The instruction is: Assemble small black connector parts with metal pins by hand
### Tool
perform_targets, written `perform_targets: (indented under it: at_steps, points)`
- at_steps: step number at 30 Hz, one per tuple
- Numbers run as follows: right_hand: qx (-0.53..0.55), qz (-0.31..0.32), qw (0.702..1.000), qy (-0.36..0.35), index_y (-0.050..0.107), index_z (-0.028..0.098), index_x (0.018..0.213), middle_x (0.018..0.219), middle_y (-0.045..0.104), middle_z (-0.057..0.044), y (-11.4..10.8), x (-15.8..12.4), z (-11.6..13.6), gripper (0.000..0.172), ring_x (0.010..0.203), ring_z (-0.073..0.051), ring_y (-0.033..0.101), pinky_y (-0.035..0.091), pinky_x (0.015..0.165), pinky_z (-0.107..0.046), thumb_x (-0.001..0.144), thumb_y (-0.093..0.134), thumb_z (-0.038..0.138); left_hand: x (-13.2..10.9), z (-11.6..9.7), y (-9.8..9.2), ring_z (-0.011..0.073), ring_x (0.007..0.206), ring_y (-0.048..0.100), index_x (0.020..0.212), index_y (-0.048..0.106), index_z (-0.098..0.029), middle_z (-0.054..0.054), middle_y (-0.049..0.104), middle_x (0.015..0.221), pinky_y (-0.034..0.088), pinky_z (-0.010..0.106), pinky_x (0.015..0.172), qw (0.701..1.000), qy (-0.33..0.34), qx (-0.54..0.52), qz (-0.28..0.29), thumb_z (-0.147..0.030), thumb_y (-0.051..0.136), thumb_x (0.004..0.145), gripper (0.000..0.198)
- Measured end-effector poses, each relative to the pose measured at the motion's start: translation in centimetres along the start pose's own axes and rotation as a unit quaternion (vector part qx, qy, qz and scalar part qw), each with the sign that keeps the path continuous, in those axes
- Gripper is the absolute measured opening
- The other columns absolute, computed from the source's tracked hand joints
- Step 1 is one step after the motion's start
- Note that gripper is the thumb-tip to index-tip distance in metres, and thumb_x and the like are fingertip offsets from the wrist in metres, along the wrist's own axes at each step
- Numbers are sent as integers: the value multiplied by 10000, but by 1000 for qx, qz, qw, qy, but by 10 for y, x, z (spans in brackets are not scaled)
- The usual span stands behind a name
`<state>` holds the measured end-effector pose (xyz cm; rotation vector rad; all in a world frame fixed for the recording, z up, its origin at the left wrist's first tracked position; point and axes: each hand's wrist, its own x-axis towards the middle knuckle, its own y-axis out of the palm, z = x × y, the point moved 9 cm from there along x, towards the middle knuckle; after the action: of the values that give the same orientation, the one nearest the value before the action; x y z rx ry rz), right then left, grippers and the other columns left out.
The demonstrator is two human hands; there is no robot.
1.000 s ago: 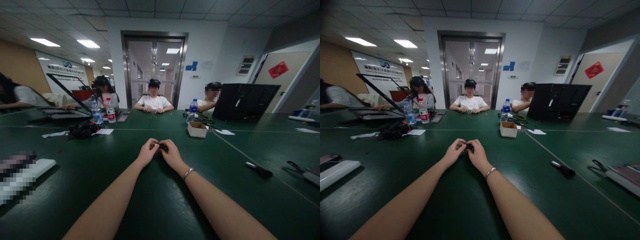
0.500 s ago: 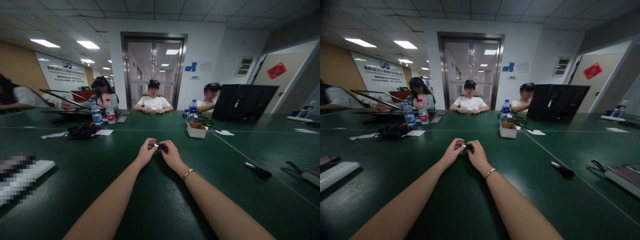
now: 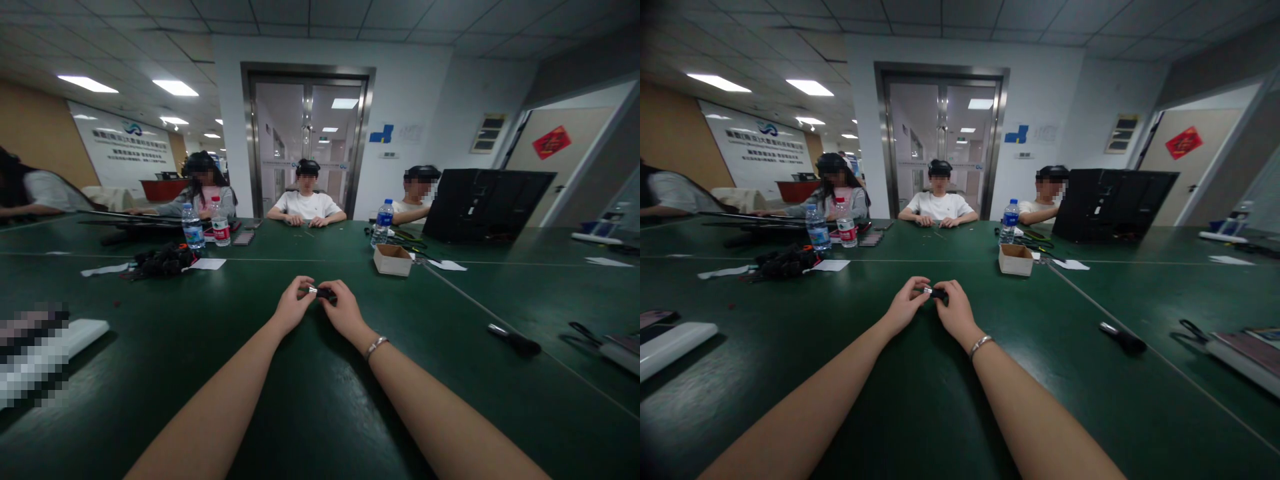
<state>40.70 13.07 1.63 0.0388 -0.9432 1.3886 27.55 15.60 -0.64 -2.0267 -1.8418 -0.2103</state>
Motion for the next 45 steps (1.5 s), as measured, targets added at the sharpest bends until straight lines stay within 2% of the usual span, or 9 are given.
perform_targets:
  at_steps: [5,13,18,21,24,28,35,40,45]
  points:
    - [0,2,1000,11,623,200,940,948,572,-34,0,0,-1,232,874,-160,557,476,813,-326,741,566,96,1,3,3,145,797,601,896,623,-193,34,650,893,475,280,768,1000,-12,3,17,-287,573,788,152]
    - [-1,11,1000,1,615,198,955,964,571,-36,2,-1,3,237,883,-156,551,472,822,-326,752,559,89,4,18,-3,141,673,572,774,603,-180,12,621,720,449,257,644,995,-39,93,-2,-490,480,830,339]
    - [-5,20,1000,-5,612,201,947,969,566,-35,4,-2,6,238,887,-156,547,472,818,-326,750,555,79,2,20,-5,150,661,579,723,590,-176,27,627,706,450,267,635,992,-61,113,-16,-590,403,838,469]
    - [-10,11,1000,5,613,203,948,963,569,-32,3,-1,2,244,883,-158,549,472,815,-330,743,564,80,1,19,-6,147,704,598,874,596,-183,43,645,829,471,265,641,996,-72,48,-26,-529,443,844,380]
    - [-13,-4,1000,21,616,202,951,963,573,-32,0,0,-5,237,884,-162,553,472,806,-330,745,571,92,1,13,1,147,821,610,1015,591,-209,55,635,996,484,250,673,999,-47,-18,6,-369,533,819,259]
    - [-10,-6,1000,18,619,201,956,959,574,-29,0,0,-6,236,881,-157,557,469,814,-323,747,579,99,1,7,5,143,823,608,992,624,-197,57,642,991,485,253,701,998,-26,-31,37,-272,558,787,227]
    - [-8,12,1000,7,610,204,946,952,575,-27,4,-1,-1,221,868,-152,559,476,785,-311,754,573,101,3,17,-1,152,710,592,823,613,-172,24,629,747,468,271,664,998,-60,30,6,-463,503,814,311]
    - [-11,17,1000,0,610,203,938,950,574,-29,4,-1,2,220,868,-153,555,473,798,-317,756,563,90,2,16,-3,150,631,574,715,580,-189,14,618,681,427,262,604,992,-62,104,-18,-584,405,831,447]
    - [-11,13,1000,-5,611,204,923,935,578,-28,3,-1,3,216,863,-154,555,472,802,-318,748,567,86,1,16,-3,153,605,563,668,567,-195,15,591,628,411,263,581,987,-81,139,-29,-609,359,843,495]
